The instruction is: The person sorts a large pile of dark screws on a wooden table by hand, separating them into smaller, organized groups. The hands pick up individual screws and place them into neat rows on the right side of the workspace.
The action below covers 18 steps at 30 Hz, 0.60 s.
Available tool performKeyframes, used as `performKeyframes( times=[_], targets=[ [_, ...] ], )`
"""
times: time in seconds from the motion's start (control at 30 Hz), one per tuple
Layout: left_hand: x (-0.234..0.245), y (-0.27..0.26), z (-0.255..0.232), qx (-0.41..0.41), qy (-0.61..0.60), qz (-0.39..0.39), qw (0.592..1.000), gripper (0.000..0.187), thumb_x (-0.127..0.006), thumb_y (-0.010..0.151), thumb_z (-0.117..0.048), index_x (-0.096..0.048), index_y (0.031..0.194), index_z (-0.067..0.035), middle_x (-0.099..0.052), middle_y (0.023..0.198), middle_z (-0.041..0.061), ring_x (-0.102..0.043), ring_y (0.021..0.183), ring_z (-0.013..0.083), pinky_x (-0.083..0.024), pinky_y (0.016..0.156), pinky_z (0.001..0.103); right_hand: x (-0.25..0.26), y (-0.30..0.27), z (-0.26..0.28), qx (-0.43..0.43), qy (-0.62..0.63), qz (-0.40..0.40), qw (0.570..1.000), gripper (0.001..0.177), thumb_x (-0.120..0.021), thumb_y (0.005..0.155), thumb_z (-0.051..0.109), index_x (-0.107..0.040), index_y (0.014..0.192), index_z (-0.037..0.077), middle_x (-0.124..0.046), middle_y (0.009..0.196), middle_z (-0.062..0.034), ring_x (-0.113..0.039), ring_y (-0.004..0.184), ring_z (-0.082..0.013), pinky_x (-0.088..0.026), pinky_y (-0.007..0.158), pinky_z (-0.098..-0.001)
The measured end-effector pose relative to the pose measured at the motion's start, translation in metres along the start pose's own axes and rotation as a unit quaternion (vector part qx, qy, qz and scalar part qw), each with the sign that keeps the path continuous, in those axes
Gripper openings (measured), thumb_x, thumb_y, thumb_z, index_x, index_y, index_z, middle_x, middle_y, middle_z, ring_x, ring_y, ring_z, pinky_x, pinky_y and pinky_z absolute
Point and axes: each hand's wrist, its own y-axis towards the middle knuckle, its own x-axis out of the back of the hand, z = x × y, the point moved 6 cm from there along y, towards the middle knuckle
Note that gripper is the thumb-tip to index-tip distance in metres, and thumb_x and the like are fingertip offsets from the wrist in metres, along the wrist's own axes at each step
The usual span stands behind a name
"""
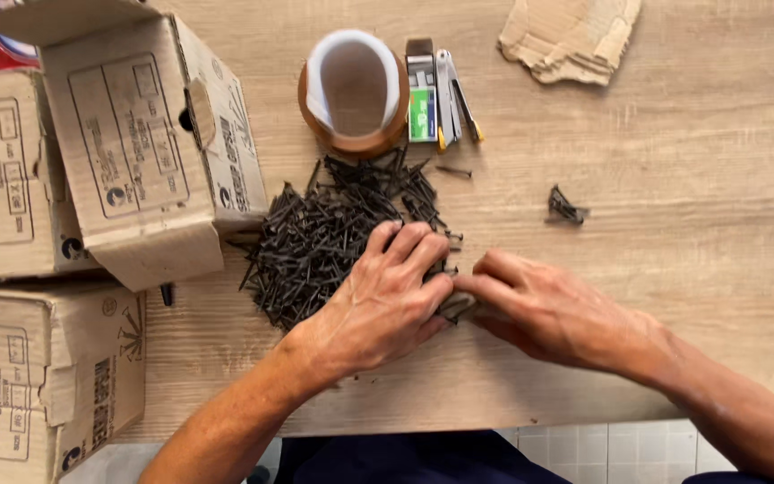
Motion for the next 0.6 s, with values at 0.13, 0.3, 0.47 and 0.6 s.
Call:
performKeyframes(
  times=[0.13,0.3,0.47,0.6],
  targets=[
    [0.001,0.000,-0.001,0.017,0.006,0.002,1.000,0.043,-0.098,0.063,-0.027,-0.069,0.086,-0.004,-0.058,0.113,0.017,-0.054,0.121,0.0401,-0.041,0.109,0.061,-0.008,0.003,-0.007,0.022,0.015,-0.026,0.999,0.029,-0.075,0.089,0.009,-0.064,0.116,0.010,-0.057,0.101,-0.0110,-0.068,0.079,-0.0320,-0.060,0.064,-0.0425],
    [0.004,-0.002,-0.007,0.013,0.032,0.001,0.999,0.037,-0.097,0.070,-0.026,-0.071,0.087,-0.006,-0.058,0.112,0.015,-0.056,0.119,0.0364,-0.040,0.109,0.061,-0.012,0.000,-0.010,0.019,0.018,-0.102,0.994,0.014,-0.067,0.099,0.011,-0.070,0.112,0.015,-0.056,0.097,-0.0069,-0.063,0.074,-0.0273,-0.056,0.063,-0.0371],
    [0.004,-0.004,-0.009,0.004,0.052,-0.003,0.999,0.041,-0.096,0.068,-0.030,-0.072,0.092,-0.006,-0.059,0.116,0.014,-0.056,0.121,0.0351,-0.040,0.111,0.060,-0.017,-0.003,-0.012,0.018,0.032,-0.136,0.990,0.014,-0.072,0.096,0.015,-0.072,0.110,0.016,-0.058,0.097,-0.0071,-0.064,0.073,-0.0286,-0.055,0.063,-0.0406],
    [-0.001,-0.005,-0.015,-0.005,0.080,-0.015,0.997,0.045,-0.096,0.067,-0.031,-0.072,0.096,-0.006,-0.059,0.117,0.014,-0.056,0.121,0.0358,-0.040,0.109,0.059,-0.019,-0.005,-0.014,0.025,0.043,-0.149,0.988,0.014,-0.074,0.094,0.015,-0.073,0.108,0.015,-0.060,0.099,-0.0083,-0.066,0.075,-0.0310,-0.056,0.064,-0.0431]
  ],
)
